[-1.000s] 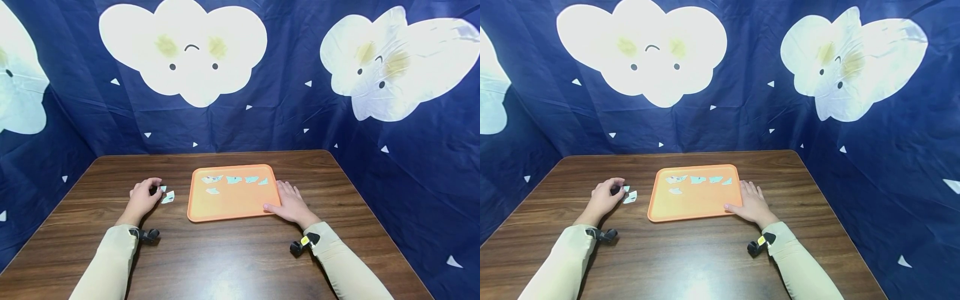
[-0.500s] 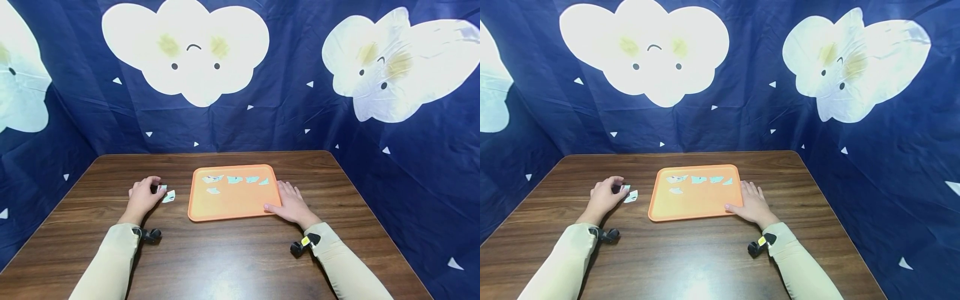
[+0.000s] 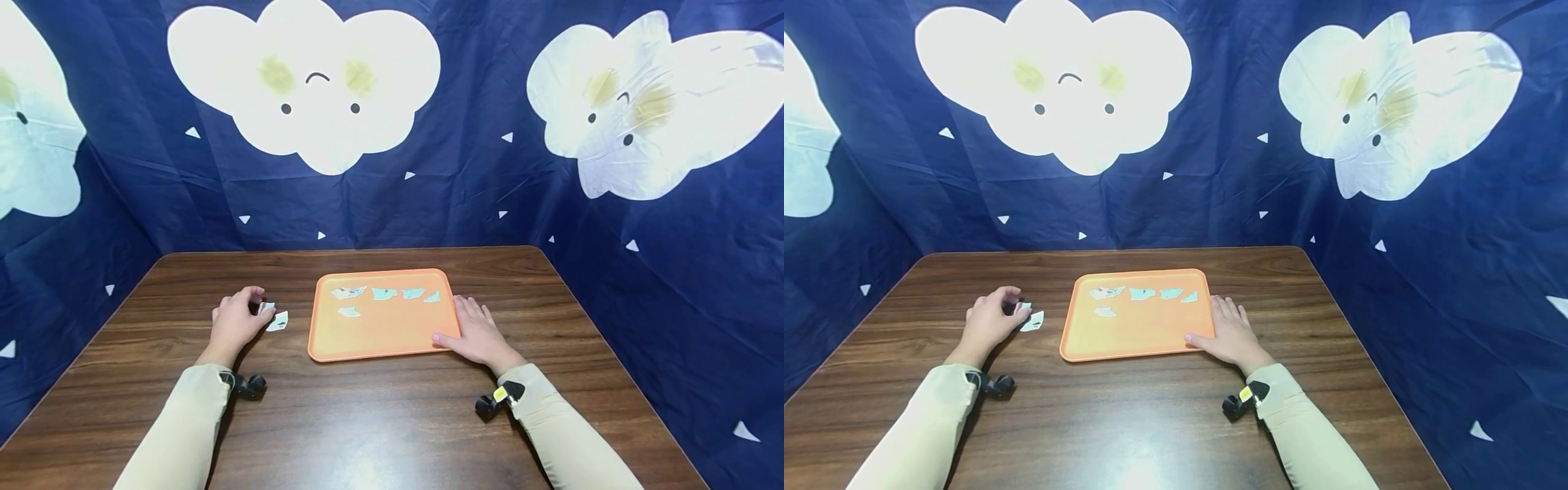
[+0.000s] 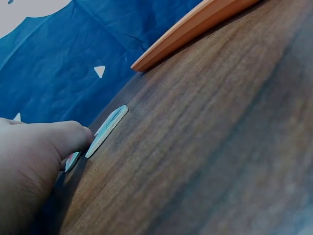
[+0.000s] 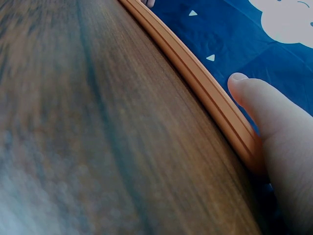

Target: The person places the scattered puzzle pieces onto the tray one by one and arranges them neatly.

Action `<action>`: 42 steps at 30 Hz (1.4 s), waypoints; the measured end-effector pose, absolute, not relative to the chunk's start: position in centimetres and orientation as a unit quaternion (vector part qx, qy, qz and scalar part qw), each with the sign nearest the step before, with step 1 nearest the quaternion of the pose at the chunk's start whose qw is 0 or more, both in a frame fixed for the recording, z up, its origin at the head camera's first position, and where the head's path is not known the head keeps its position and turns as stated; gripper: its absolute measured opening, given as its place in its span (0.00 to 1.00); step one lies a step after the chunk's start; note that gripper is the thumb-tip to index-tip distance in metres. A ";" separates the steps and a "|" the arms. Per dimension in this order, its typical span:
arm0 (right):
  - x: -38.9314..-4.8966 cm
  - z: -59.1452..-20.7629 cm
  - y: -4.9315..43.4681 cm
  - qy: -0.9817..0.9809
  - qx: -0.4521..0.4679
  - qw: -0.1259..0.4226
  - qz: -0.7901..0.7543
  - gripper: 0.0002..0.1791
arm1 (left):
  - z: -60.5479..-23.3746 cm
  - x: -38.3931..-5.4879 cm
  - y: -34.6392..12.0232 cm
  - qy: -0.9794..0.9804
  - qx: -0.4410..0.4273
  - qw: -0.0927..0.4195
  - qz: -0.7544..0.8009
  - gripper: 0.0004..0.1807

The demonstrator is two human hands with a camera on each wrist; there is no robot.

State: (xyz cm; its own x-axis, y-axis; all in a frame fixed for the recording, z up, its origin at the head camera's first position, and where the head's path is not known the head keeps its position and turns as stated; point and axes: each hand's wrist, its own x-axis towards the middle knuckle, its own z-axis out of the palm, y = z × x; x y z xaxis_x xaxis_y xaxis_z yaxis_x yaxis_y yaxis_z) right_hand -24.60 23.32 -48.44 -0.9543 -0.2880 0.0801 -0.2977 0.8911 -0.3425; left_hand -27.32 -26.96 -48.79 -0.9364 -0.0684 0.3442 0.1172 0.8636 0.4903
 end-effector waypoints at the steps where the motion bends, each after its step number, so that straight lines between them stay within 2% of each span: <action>1: -24.6 -48.4 23.3 -0.972 0.150 0.014 0.179 0.63 | -48.7 -27.3 -26.9 -0.947 -0.015 0.179 -0.265 0.26; 24: -24.4 -48.6 23.0 -0.970 0.152 0.017 0.187 0.62 | -48.6 -27.2 -26.6 -0.911 -0.083 0.222 -0.337 0.29; 42: -24.5 -48.3 23.3 -0.971 0.155 0.019 0.182 0.62 | -47.8 -27.4 -24.0 -0.899 -0.118 0.211 -0.364 0.29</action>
State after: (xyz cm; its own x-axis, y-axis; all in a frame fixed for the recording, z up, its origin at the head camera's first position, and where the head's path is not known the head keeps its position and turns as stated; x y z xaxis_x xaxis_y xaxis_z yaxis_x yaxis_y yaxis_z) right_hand -24.48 23.28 -48.30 -0.9512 -0.2938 0.0941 -0.3079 0.8859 -0.3470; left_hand -27.38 -24.03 -47.77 -0.8828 0.0585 0.4661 0.3660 0.7076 0.6045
